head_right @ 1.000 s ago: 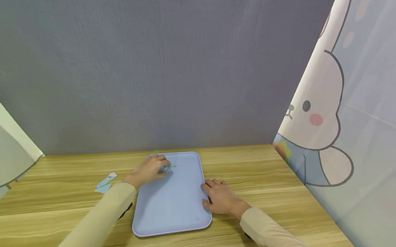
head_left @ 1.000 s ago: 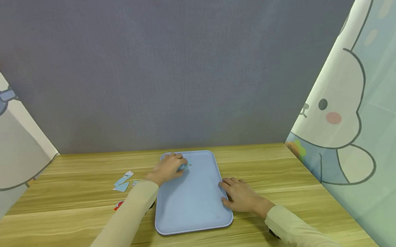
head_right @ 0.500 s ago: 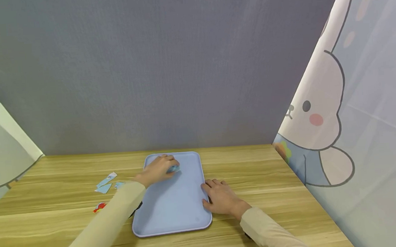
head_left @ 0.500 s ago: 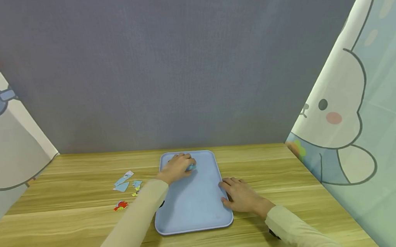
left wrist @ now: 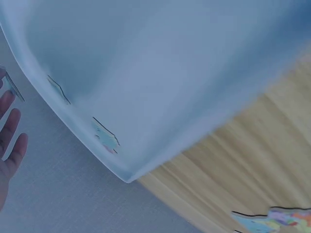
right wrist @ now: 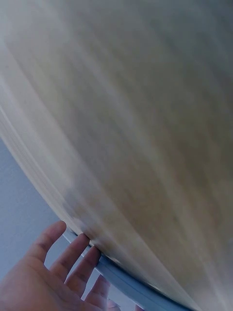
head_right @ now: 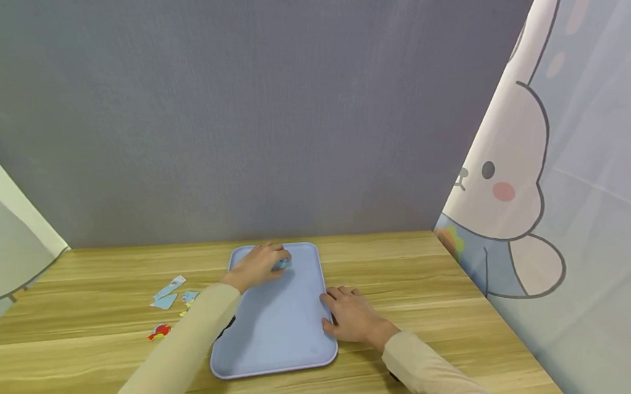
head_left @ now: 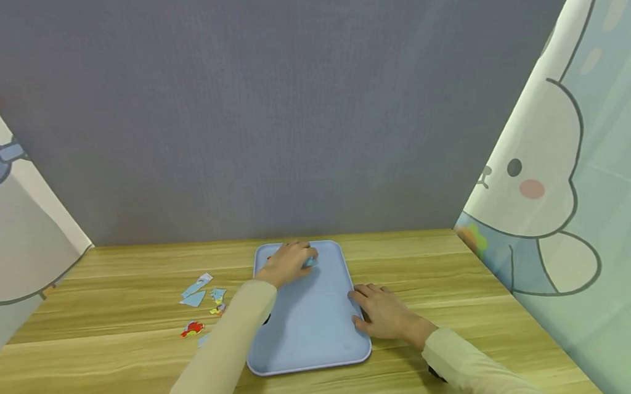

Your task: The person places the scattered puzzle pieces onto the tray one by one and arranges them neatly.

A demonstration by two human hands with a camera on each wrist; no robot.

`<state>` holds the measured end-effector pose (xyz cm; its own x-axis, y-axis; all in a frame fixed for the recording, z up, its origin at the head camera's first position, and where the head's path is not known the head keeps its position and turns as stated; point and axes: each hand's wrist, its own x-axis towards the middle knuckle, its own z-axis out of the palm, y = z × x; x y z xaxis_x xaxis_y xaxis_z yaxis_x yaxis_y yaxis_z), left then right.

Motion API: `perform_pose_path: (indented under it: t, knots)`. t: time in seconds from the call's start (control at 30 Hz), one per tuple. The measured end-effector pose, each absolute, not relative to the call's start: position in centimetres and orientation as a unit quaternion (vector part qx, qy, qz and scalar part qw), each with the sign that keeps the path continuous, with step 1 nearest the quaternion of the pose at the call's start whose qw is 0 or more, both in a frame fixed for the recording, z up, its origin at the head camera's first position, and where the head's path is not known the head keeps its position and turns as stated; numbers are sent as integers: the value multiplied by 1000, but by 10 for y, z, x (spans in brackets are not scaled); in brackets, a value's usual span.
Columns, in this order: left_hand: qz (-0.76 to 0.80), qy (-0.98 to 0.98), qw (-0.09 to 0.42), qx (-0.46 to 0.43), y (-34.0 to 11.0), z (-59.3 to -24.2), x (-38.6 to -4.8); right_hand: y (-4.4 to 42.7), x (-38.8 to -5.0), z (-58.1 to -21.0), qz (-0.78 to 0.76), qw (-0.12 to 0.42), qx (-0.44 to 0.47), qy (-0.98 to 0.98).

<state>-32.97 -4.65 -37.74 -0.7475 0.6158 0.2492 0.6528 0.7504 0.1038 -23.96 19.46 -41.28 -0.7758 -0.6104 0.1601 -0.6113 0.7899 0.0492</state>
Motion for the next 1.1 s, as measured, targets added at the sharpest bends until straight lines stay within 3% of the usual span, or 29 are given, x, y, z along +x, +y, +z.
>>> perform_pose_path:
  t: [0.73,1.1]
  knots:
    - [-94,-925,124,-345,-31,-382,-332,196,-241,-414,-1,98,334,-938]
    - [-86,-940,97,-316,-20,-391,-338,195,-241,-415,-3,80,319,-944]
